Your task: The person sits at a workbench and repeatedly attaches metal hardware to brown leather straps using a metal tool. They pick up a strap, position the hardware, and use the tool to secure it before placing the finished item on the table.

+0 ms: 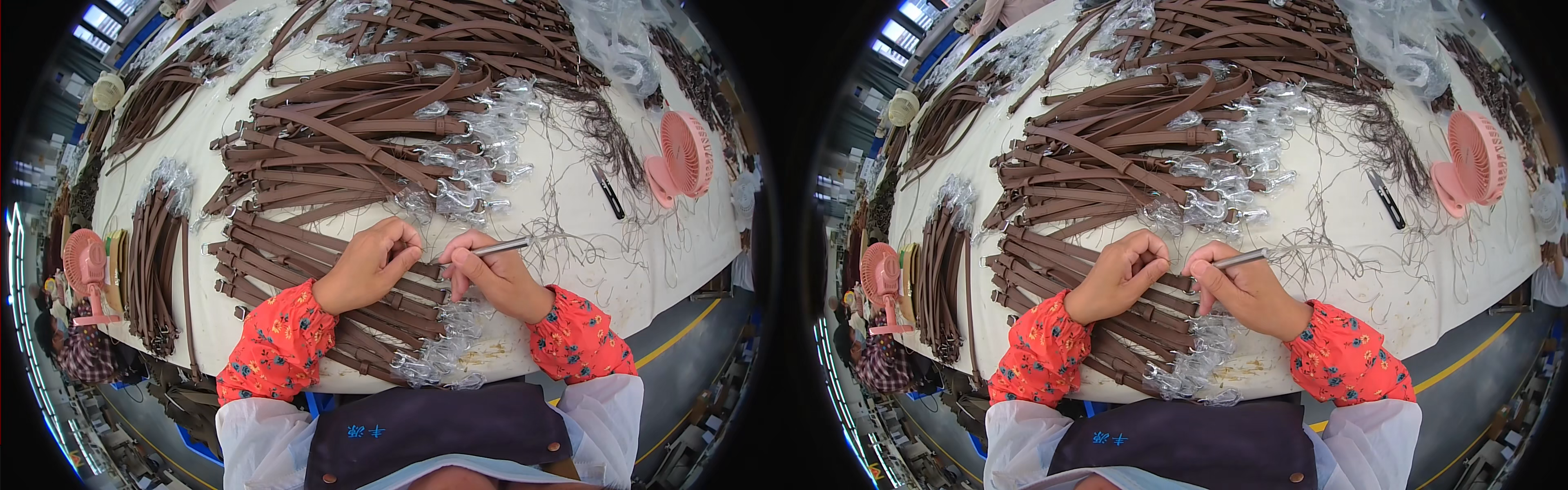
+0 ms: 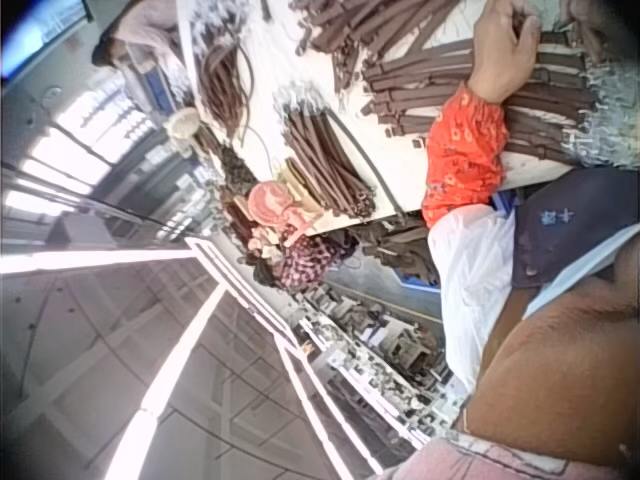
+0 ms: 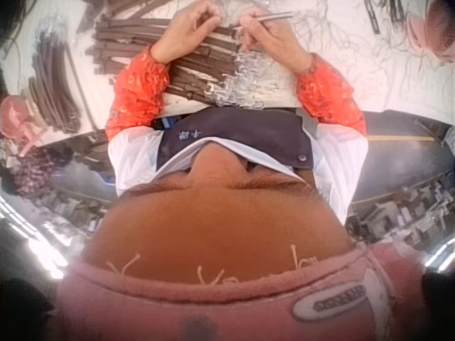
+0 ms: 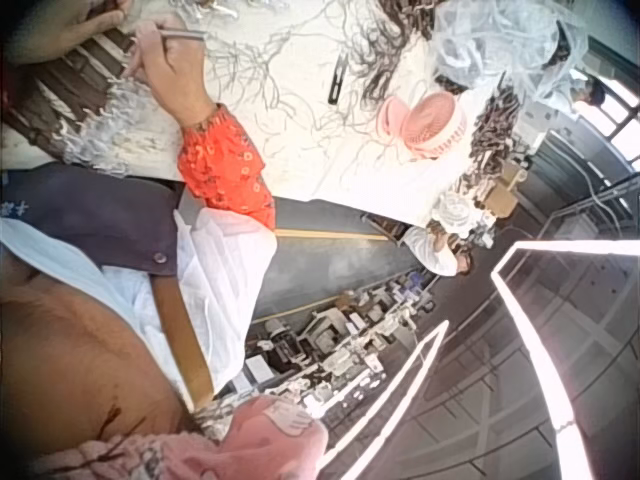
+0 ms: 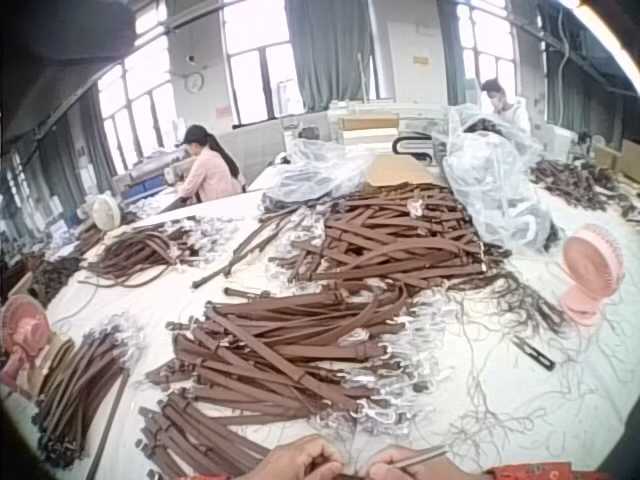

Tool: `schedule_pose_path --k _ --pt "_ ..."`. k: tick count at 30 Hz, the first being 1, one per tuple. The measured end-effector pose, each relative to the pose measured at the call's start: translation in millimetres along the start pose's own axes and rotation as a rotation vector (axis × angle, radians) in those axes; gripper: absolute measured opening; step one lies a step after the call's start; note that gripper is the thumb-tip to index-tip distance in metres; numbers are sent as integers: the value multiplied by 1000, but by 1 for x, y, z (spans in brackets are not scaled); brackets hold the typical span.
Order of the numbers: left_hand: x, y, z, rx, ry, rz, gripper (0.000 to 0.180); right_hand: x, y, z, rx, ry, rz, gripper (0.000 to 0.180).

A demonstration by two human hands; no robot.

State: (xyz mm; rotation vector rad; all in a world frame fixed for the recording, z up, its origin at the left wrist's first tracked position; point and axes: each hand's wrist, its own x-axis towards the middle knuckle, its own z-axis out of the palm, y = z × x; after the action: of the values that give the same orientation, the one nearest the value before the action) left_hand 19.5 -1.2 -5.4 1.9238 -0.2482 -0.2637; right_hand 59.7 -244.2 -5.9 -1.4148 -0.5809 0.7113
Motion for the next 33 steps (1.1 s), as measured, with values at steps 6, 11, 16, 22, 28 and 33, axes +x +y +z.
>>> schedule_pose_path --k 6,11,16,22,28,33 --pt "1 4 -1 -33 51 -61 7 0 -1 0 13 0 5 25" --pt "-1 5 -1 296 107 166 9 -4 -2 1 97 58 -60 24" --pt "-6 22 -16 247 -374 130 13 -5 -4 -3 42 116 -211 23" --pt "0 19 -25 521 35 309 21 -6 -8 -2 -48 203 -255 22" --pt "3 3 -30 768 343 281 43 4 -7 -5 -458 300 -448 19" --pt "3 2 -34 725 280 201 45 7 -7 -10 -477 354 -411 19"
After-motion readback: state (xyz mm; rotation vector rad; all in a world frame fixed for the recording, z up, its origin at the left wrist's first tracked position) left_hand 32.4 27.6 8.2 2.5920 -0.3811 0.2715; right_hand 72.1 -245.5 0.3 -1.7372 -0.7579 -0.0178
